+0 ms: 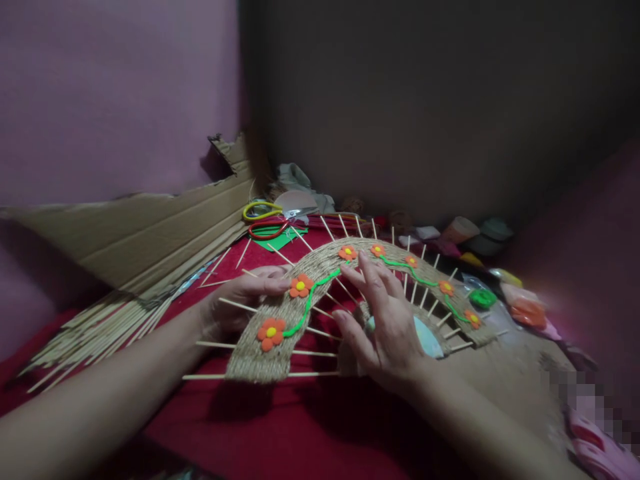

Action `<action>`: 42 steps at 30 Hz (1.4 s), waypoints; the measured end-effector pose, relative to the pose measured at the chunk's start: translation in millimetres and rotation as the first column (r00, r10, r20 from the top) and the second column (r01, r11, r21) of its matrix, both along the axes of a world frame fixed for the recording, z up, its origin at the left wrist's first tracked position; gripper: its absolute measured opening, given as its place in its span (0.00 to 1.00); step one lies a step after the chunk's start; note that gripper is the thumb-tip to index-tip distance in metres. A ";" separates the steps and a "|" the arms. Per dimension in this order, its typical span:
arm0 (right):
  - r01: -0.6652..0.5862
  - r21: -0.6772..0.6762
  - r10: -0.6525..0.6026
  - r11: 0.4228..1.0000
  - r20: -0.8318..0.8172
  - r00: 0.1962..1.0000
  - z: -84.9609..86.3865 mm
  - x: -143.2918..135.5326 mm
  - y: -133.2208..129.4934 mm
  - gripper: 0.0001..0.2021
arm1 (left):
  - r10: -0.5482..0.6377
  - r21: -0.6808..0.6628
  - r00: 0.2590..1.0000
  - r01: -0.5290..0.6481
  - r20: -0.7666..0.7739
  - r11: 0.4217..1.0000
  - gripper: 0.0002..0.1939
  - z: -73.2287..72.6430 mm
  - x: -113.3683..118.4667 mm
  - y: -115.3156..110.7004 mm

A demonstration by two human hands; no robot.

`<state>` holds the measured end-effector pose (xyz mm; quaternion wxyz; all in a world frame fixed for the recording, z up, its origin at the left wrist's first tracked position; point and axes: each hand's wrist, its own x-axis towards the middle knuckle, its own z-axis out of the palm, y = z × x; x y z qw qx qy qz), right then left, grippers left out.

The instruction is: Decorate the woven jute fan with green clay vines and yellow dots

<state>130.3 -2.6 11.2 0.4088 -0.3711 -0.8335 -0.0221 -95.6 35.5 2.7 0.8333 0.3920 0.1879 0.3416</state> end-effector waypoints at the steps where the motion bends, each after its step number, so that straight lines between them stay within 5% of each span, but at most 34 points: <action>1: 0.020 -0.007 -0.020 1.000 -0.019 1.000 -0.2 0.9 1.8 0.36 | 0.002 0.003 1.000 -0.002 0.004 1.000 0.16 0.8 0.5 -0.3; 23: 0.088 -0.061 -0.084 0.994 0.063 0.995 -1.0 2.4 11.3 0.32 | -0.063 0.059 0.998 0.063 -0.006 0.996 0.18 -2.3 -3.1 2.5; 34: 0.108 0.002 -0.108 0.994 -0.062 0.992 0.2 7.4 10.2 0.29 | 0.015 0.036 1.000 -0.014 -0.026 0.999 0.14 1.0 -1.5 -0.2; 42: 0.107 -0.254 -0.049 0.961 0.225 0.973 24.5 32.6 13.1 0.36 | 0.072 0.009 0.996 -0.071 -0.055 0.997 0.18 -3.6 -4.8 4.1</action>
